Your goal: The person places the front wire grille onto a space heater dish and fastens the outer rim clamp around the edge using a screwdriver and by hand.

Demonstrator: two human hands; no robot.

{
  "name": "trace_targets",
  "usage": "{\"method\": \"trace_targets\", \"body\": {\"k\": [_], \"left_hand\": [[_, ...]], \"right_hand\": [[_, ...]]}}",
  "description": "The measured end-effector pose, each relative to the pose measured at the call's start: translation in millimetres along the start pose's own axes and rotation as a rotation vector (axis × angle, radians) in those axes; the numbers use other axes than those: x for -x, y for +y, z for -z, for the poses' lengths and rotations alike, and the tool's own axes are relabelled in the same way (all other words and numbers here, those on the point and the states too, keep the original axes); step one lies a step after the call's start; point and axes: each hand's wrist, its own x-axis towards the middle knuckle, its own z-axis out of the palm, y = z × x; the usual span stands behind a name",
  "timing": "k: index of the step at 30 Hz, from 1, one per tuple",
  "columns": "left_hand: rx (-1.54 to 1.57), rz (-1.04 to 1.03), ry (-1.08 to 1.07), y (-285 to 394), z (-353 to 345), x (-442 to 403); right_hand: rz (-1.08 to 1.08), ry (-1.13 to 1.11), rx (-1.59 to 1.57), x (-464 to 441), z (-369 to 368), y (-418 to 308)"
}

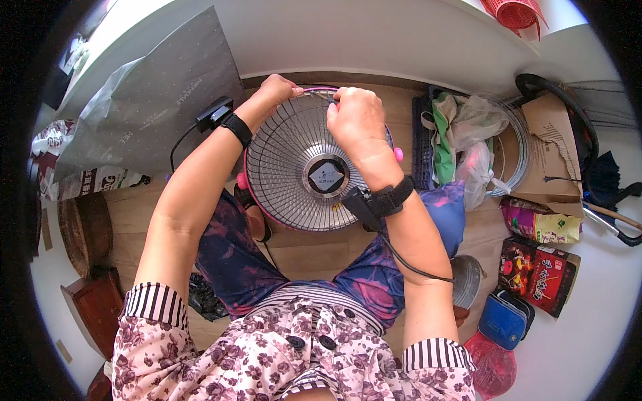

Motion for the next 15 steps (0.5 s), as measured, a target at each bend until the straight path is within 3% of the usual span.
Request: {"method": "trace_targets", "body": {"k": [7, 11, 15], "left_hand": [[-0.032, 0.010, -0.002, -1.7, -0.8, -6.8], [-0.073, 0.063, 0.007, -1.5, -2.4, -12.0], [-0.103, 0.052, -0.040, -6.5, -3.2, -23.9]], "right_hand": [[-0.183, 0.082, -0.446, -11.1, -16.0, 18.3], [-0.374, -0.079, -0.907, -8.8, -13.2, 20.8], [-0.489, -0.059, -1.053, -7.0, -9.0, 13.2]]}}
